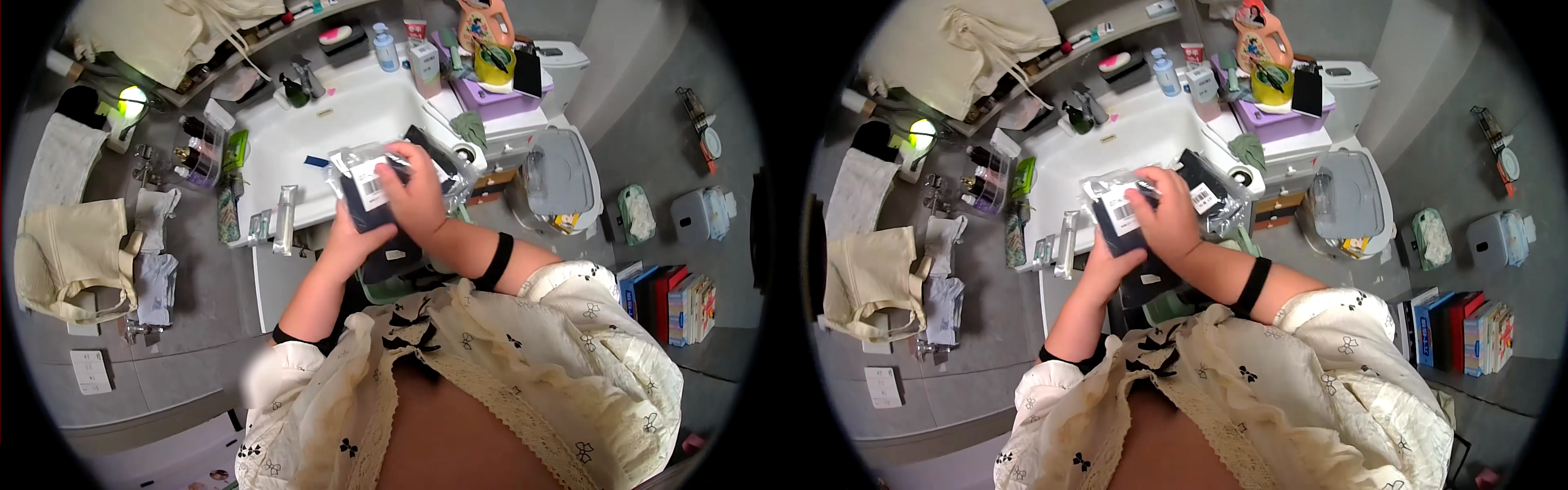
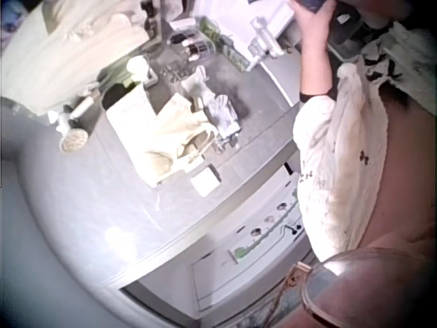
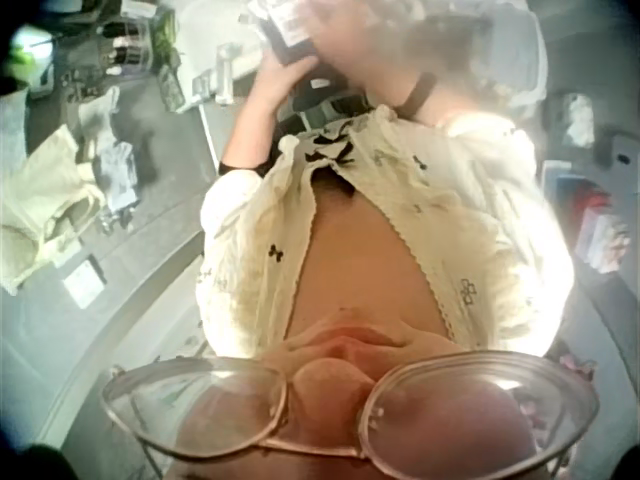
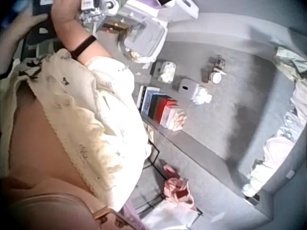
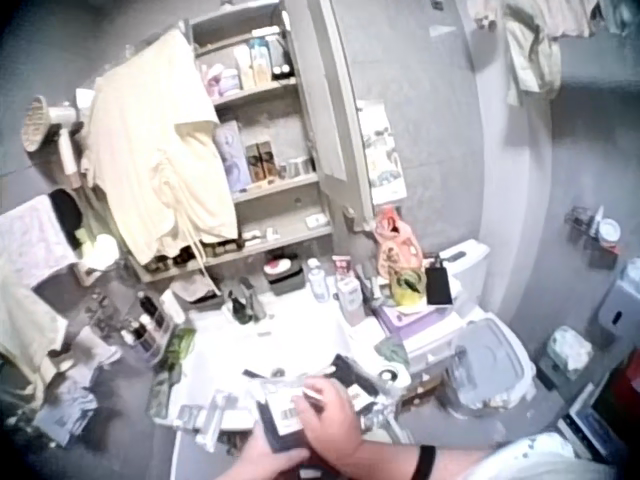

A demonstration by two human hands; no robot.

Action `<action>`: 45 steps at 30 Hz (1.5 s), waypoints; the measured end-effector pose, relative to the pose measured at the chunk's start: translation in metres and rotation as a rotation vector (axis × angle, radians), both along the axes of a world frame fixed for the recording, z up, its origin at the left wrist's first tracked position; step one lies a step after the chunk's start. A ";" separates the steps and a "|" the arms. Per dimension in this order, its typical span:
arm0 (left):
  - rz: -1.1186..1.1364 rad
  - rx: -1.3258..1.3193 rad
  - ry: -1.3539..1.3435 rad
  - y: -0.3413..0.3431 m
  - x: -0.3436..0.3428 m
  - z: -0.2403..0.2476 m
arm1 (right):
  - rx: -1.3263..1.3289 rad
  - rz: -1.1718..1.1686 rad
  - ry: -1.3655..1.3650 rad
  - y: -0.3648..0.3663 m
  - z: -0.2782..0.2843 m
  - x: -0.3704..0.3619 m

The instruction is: Sorting various items into a green plastic container near a sink.

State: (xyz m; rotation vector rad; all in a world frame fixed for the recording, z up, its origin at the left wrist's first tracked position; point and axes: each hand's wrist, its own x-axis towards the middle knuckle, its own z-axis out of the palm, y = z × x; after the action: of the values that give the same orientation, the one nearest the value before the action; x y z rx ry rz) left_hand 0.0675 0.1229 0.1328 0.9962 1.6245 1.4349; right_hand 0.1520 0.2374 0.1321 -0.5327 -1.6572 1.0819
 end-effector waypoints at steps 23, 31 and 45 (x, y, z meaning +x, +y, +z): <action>0.769 0.178 -0.710 -0.095 -0.025 -0.068 | -0.309 1.237 -0.538 -0.052 -0.077 0.015; 0.748 0.241 -0.897 -0.101 -0.037 -0.068 | -0.453 1.214 -0.617 -0.053 -0.096 0.006; 0.600 0.006 -0.727 -0.092 -0.039 -0.067 | -0.577 1.102 -0.569 -0.065 -0.071 -0.015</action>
State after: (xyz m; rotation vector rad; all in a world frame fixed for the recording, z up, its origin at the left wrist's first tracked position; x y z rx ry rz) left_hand 0.0286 0.0312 0.0660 -0.0804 1.3874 1.8888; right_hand 0.1369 0.1726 0.0613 -0.2543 -2.1841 2.4309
